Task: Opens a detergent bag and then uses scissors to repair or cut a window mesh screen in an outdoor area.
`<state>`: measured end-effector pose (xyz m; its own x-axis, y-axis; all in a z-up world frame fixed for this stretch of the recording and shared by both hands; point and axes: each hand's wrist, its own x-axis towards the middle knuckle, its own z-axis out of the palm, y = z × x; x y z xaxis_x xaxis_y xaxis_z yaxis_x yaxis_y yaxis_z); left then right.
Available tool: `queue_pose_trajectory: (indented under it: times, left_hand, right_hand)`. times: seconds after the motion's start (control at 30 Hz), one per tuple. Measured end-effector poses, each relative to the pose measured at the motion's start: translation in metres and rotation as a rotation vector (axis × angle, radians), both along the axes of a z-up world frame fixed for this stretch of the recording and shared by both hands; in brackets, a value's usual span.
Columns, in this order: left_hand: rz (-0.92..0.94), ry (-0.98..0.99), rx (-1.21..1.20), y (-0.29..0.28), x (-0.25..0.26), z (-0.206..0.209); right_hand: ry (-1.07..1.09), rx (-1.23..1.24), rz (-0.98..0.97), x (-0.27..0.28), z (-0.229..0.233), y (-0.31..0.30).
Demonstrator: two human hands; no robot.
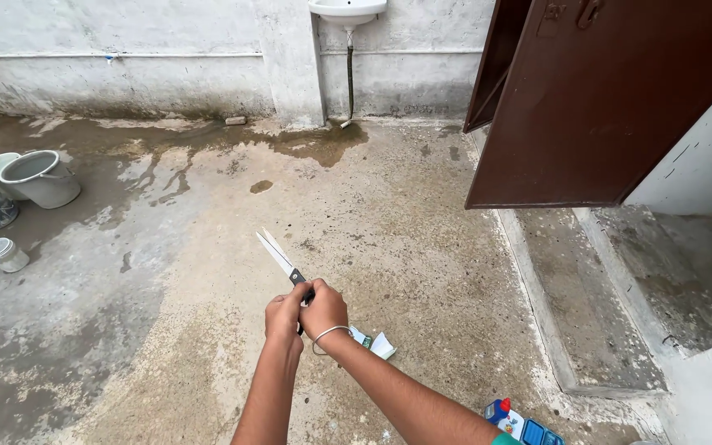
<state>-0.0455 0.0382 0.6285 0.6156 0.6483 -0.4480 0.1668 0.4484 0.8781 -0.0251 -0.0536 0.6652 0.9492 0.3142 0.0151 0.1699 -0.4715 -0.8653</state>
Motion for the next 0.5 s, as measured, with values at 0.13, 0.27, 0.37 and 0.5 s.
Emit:
queue_pose_trajectory:
  times: [0.13,0.27,0.37,0.5]
  left_hand:
    - [-0.009,-0.011,0.001,0.004,0.007,-0.004]
    - [0.022,-0.036,-0.074,0.010,0.003,-0.010]
    - [0.021,-0.111,-0.164,0.018,-0.006,-0.006]
    - [0.059,-0.165,-0.242,0.037,-0.014,-0.022]
  right_hand:
    - [-0.046,-0.049,-0.010,0.005,-0.007,0.007]
    - [-0.108,-0.005,-0.034,0.000,-0.012,0.016]
    - [-0.143,0.037,-0.056,-0.010,-0.014,0.028]
    - [-0.111,0.062,-0.072,-0.027,-0.013,0.043]
